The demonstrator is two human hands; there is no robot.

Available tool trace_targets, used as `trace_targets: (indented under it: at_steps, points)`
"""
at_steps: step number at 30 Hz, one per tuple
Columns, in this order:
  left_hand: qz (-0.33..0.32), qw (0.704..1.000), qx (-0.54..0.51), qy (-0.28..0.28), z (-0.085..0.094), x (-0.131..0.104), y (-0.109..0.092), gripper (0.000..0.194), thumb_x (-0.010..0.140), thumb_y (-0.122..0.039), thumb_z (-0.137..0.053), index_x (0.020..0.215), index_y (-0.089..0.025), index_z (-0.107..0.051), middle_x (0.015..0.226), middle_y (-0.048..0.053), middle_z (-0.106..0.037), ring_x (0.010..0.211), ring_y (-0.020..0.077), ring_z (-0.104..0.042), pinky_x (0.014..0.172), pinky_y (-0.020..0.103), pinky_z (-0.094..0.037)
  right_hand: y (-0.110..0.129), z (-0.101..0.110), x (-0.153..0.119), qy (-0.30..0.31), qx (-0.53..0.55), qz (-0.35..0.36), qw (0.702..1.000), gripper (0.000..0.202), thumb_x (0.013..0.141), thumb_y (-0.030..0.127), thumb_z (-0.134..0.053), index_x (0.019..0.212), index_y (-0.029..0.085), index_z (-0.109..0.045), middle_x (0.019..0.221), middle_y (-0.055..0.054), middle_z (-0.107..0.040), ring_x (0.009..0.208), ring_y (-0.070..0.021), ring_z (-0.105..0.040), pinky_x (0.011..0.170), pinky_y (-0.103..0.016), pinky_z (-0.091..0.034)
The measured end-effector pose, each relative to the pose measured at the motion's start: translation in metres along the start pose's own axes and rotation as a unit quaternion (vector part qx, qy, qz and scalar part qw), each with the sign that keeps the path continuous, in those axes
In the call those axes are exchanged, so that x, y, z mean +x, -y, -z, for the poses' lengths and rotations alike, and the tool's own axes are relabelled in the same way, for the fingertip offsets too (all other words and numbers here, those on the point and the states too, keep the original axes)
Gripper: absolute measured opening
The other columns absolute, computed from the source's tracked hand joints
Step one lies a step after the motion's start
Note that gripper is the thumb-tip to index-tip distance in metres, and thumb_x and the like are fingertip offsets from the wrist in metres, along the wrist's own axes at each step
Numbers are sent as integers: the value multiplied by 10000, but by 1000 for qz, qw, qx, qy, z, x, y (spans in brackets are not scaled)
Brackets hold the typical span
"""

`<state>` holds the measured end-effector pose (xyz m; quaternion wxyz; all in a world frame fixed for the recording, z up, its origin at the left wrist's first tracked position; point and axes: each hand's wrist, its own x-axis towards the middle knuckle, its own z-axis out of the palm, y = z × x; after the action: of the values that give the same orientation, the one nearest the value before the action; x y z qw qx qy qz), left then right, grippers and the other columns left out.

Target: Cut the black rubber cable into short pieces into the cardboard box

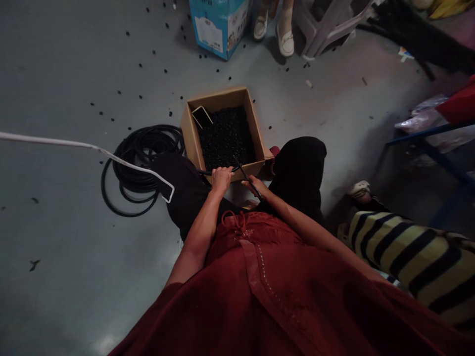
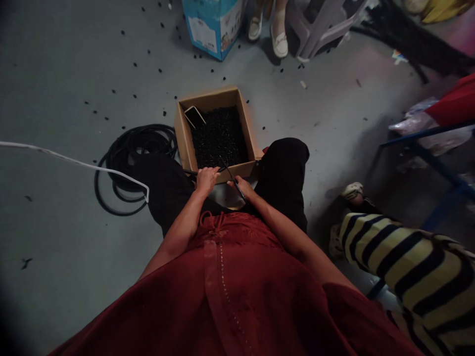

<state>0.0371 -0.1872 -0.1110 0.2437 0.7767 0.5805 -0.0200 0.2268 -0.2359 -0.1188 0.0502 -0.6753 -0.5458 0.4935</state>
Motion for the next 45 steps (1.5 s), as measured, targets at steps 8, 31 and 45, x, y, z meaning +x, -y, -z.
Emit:
trace_targets:
  at_steps: [8,31,45]
  points:
    - [4,1000,-10,-5,-3,2,2,361,1008,-380,-444,1278,-257,-651,1119,121,-697,1081,279,-557,919,389,-319,10,6,-5,-19,-78,-5,997,213,931,366,-538,1053,207,-609,965,-83,-723,881,-228,-640,699,-258,-390]
    - [7,999,30,12,-4,2,6,341,1012,-382,-435,1234,-264,-665,1110,110,-702,1085,263,-565,904,378,-324,10,1,-6,-24,-137,-30,990,276,915,365,-533,1109,209,-654,971,-121,-750,926,-270,-689,677,-271,-387]
    - [49,998,-40,6,2,7,1,382,1020,-356,-420,1298,-223,-646,1230,132,-694,1161,271,-593,967,377,-376,-1,-2,0,-43,-34,-14,998,214,946,394,-493,1009,218,-596,778,-21,-669,707,-185,-645,619,-242,-438]
